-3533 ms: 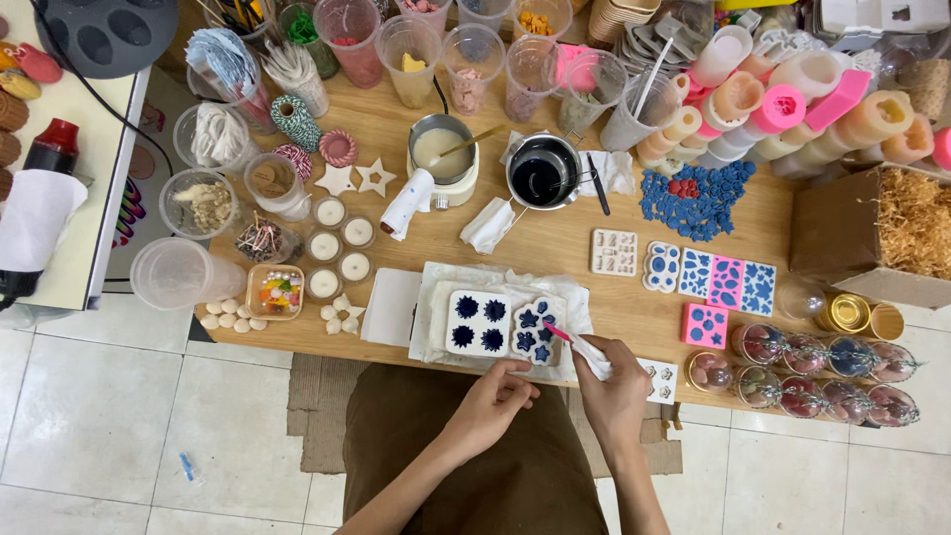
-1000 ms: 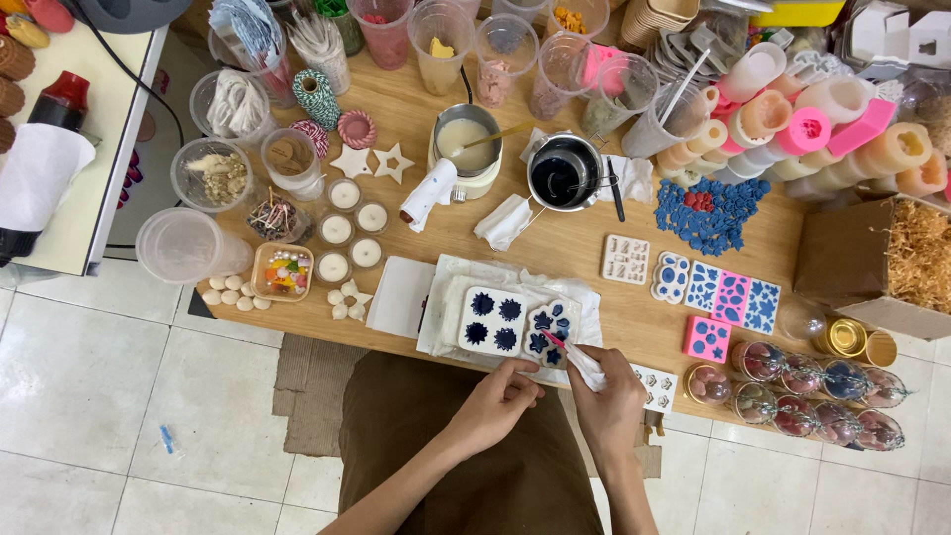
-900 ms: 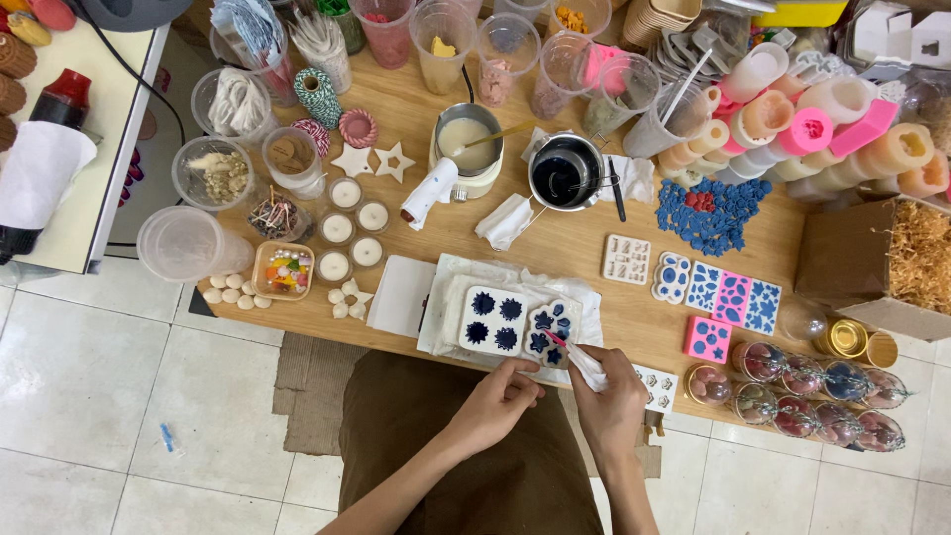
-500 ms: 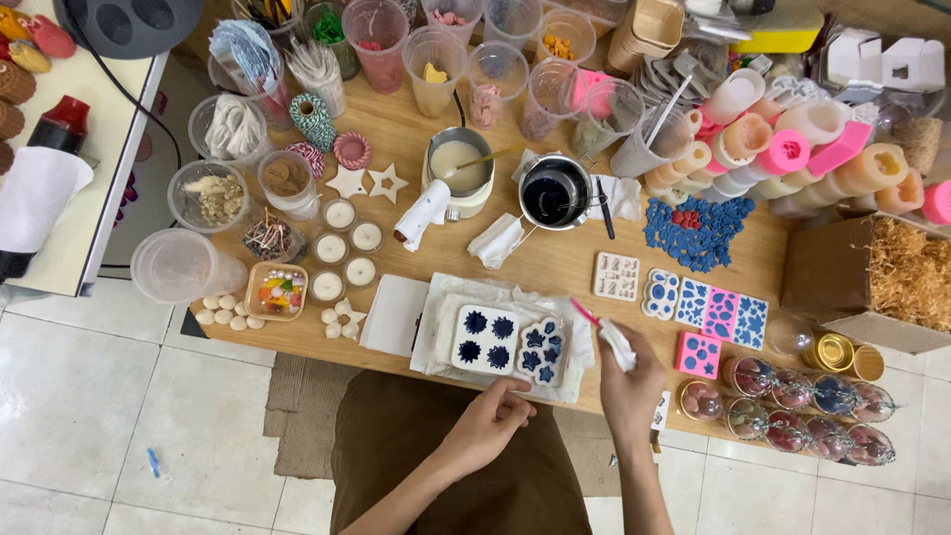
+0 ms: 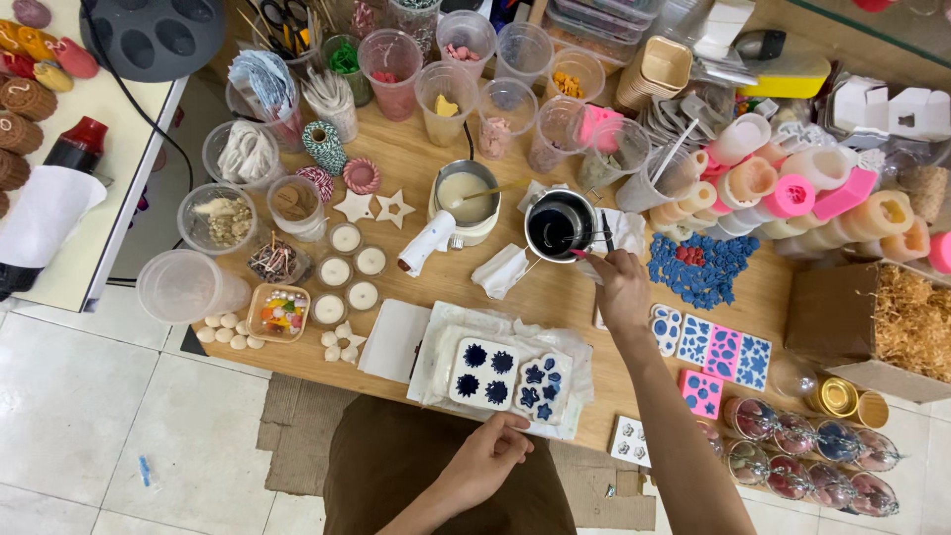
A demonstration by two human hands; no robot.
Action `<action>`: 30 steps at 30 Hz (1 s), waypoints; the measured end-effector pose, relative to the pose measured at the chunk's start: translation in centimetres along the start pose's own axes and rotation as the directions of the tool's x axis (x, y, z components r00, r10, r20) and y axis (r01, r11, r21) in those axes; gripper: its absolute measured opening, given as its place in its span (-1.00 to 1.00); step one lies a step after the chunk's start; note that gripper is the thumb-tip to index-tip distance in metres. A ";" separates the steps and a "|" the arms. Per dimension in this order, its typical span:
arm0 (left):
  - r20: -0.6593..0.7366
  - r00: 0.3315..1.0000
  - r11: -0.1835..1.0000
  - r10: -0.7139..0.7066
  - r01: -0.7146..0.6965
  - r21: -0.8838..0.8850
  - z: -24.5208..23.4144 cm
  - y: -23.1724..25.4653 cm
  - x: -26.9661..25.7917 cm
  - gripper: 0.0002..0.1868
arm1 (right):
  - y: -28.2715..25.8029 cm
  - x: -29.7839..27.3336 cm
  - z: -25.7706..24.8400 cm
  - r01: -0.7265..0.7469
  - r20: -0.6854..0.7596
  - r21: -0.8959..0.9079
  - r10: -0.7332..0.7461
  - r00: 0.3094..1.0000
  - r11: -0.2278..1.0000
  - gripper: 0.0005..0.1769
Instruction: The person cleans the edges of a white candle mold using a small pink tool, while holding a container of dark blue liquid.
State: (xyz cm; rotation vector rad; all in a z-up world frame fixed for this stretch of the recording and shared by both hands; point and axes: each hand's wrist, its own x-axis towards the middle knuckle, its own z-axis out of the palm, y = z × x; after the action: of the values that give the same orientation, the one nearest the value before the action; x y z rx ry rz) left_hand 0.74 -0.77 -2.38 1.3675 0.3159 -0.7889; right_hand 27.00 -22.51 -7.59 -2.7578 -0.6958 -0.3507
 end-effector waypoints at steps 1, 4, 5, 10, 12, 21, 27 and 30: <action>0.001 1.000 1.000 0.014 -0.014 0.002 0.0 0.0 0.1 -0.67 | 0.2 0.0 -0.1 0.004 0.017 0.002 -0.004 1.000 1.000 -0.47; 0.005 0.999 0.999 0.036 -0.036 0.008 0.0 0.0 0.2 -0.67 | 0.7 -0.2 -0.6 0.012 0.034 0.003 -0.012 0.999 1.000 -0.46; 0.006 1.000 0.999 0.030 -0.030 0.011 0.0 0.0 0.2 -0.67 | 0.8 -0.2 -0.7 0.013 0.017 0.000 -0.013 1.000 1.000 -0.48; 0.008 1.000 0.999 0.019 -0.019 0.032 0.1 0.2 0.0 -0.67 | 0.9 0.0 -1.6 0.035 0.026 -0.022 -0.035 0.999 0.999 -0.45; -0.004 0.999 0.999 0.045 -0.045 0.024 0.2 0.3 -0.1 -0.67 | 0.9 0.0 -1.8 0.048 0.038 -0.045 -0.047 0.998 0.998 -0.46; 0.051 0.995 0.991 -0.086 0.081 0.103 -0.1 1.6 -0.3 -0.64 | 1.2 0.0 -2.3 0.098 0.025 -0.144 -0.095 0.995 0.985 -0.60; 0.035 0.997 0.990 -0.069 0.064 0.122 -0.1 1.7 -0.5 -0.64 | 1.3 0.0 -3.0 0.119 0.019 -0.153 -0.118 0.993 0.981 -0.53; 0.030 0.998 0.994 -0.049 0.046 0.104 -0.1 1.7 -0.4 -0.65 | 1.3 0.1 -3.3 0.121 0.029 -0.178 -0.118 0.993 0.977 -0.54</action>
State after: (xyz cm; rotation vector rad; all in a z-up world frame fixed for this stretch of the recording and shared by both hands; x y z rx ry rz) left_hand 1.58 -0.53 -0.87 1.4470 0.2860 -0.8761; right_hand 27.14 -24.61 -4.73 -2.8982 -0.8772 -0.4343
